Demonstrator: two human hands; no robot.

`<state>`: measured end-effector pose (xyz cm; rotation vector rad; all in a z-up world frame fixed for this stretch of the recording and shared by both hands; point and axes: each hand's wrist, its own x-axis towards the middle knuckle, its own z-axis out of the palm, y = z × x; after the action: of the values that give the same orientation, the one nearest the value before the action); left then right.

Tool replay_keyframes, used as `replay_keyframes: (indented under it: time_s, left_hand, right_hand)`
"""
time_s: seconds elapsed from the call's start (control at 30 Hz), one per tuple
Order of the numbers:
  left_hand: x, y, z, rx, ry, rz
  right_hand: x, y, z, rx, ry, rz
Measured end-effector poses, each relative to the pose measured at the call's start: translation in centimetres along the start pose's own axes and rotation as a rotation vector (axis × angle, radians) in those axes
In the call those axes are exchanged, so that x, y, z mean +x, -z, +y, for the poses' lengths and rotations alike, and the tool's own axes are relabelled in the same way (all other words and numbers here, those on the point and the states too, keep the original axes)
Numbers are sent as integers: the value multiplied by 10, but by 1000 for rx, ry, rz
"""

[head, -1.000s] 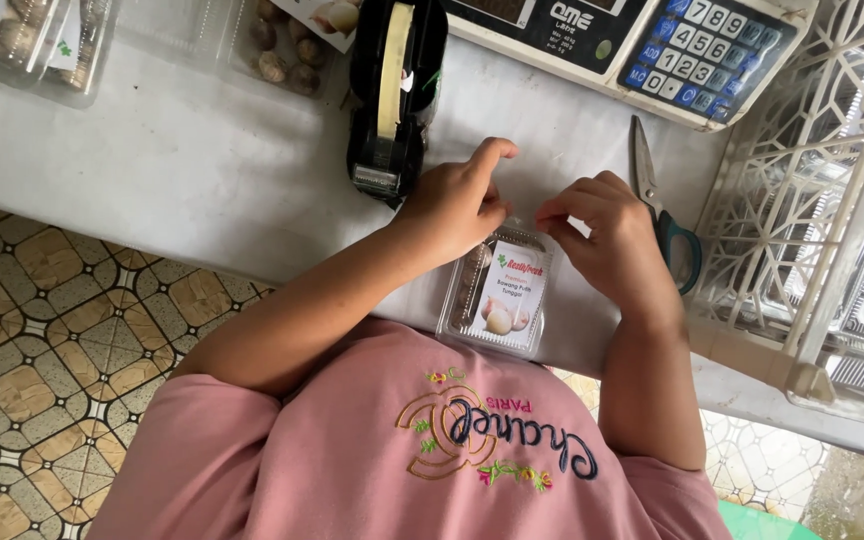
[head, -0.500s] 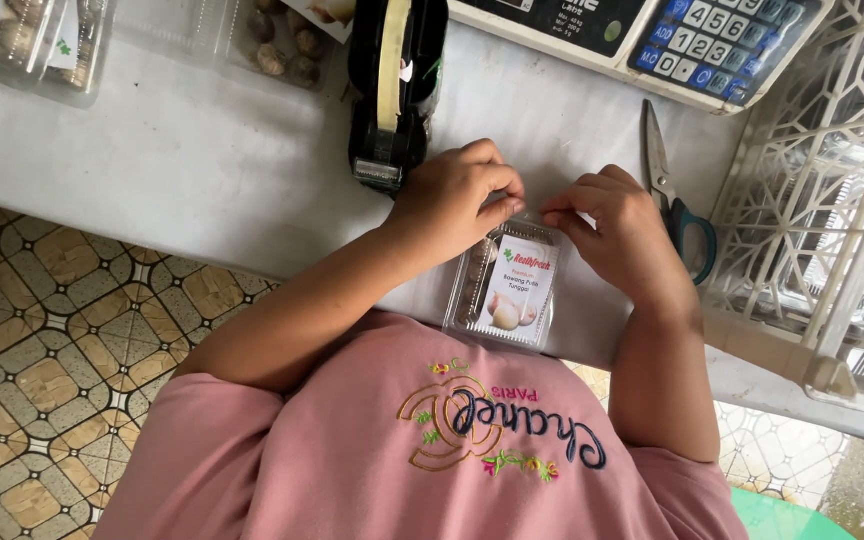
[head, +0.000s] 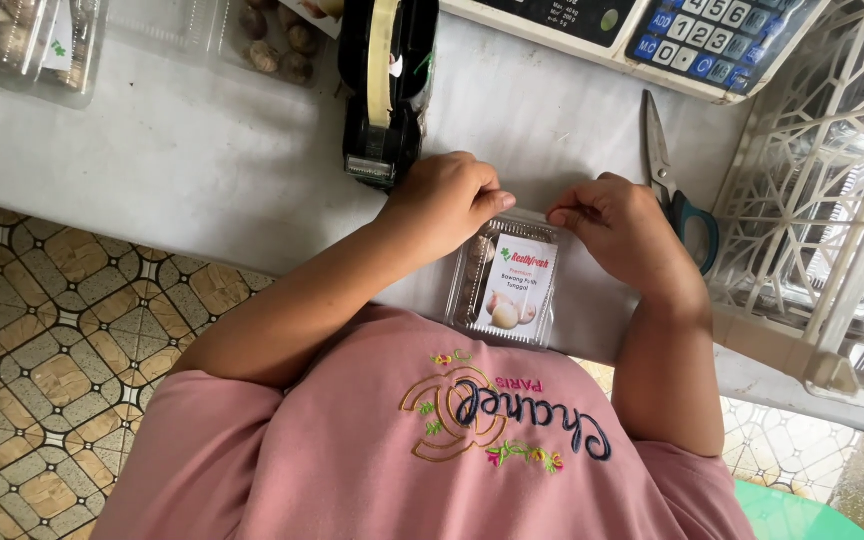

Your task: Sealing small plastic containers of garlic with tape and applying labels at a workstation.

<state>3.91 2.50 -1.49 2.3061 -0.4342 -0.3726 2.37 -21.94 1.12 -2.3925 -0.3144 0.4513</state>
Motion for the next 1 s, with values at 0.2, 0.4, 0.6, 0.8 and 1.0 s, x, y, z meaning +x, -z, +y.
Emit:
replay_keyframes:
  time_s: [0.2,0.4,0.6,0.8,1.0]
  left_hand:
    - [-18,7,0,-117,44,21]
    - [-22,-3,-11,-71,19,58]
    - [-23,-3,-8,-46,12,75]
    - [-27,-1,-5,-30,12,76]
    - [-27,17,19,-1,-2,84]
  right_hand:
    - [-3,2,-1,124,-102,-34]
    - [-2,0,-10,132,-118,-48]
    - [6,-13,-7,77,-103,-25]
    - [-3,-6,-12,64,-157,-45]
    - [1,-6,-23,-80,-81,-53]
